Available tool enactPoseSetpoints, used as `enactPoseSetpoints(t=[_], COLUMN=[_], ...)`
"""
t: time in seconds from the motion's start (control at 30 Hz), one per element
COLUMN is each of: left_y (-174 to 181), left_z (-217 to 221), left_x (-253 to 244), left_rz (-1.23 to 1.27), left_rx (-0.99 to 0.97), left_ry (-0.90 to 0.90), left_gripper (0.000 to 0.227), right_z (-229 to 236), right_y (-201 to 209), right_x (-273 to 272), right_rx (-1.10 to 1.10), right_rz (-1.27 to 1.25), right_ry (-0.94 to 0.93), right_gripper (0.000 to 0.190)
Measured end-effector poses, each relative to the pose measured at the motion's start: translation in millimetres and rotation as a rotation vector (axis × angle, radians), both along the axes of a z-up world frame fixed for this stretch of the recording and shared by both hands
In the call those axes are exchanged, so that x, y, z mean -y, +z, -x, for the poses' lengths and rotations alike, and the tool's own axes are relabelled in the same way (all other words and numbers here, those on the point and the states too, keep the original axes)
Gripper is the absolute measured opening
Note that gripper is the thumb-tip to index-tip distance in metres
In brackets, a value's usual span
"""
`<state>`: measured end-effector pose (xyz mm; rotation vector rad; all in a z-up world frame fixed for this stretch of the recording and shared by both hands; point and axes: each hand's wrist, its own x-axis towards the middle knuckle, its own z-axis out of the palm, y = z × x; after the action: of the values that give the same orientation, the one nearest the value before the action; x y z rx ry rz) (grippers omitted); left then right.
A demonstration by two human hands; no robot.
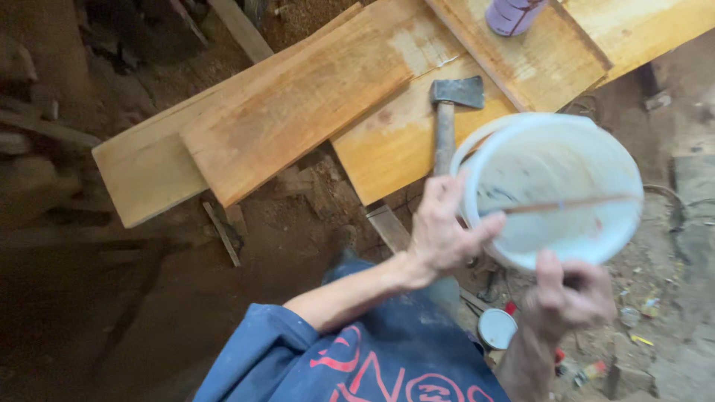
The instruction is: The person hammers nails into a metal strip on a wooden plank, then uses an angle grinder to cut the strip, producing sparks. They apply a white adhesive to the strip with a putty knife, place a second plank on top, and hammer the nails to join the planks.
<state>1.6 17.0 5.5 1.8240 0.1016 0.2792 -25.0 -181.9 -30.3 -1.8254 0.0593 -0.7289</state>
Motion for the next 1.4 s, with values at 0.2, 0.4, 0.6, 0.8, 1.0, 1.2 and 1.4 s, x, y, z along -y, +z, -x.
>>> enactPoseSetpoints(t=[0.2, 0.4, 0.6, 0.8, 1.0, 1.2, 1.4], left_y=[-6.8, -101.8, -215.3, -252.3, -230.4, -196.7, -158.6], left_z=[-10.7, 34.5, 76.3, 65.7, 72.9, 87.7, 92.9], left_x=[-89.9, -173.6, -257.0, -327.1, -381.1, -465.0, -608.1], left_rz=[0.059, -0.051, -0.203, 0.017, 0.301, 0.181, -0.059], left_rx=[0.017, -0.131, -0.434, -0.629, -0.709, -0.434, -0.638], left_ry=[0.203, 0.604, 1.197, 1.306, 0.932, 0.634, 0.449], left_gripper=[0.079, 0.045, 0.059, 0.084, 0.067, 0.084, 0.056], right_z=[-80.9, -126.4, -114.7, -132.8, -122.7, -78.8, -27.8], right_y=[4.3, -23.4, -59.1, -77.8, -105.5, -90.1, -65.0], right_x=[-89.6, -140.3, -165.0, -169.3, -182.8, -226.7, -308.4], right_rx=[-0.077, -0.098, -0.16, 0.003, 0.008, 0.073, -0.049], right_rz=[-0.141, -0.4, -0.196, -0.375, -0.08, 0.11, 0.181], right_ry=[0.205, 0.438, 0.416, 0.409, 0.228, -0.025, -0.307], right_gripper=[0.019, 0.015, 0.012, 0.012, 0.014, 0.032, 0.05])
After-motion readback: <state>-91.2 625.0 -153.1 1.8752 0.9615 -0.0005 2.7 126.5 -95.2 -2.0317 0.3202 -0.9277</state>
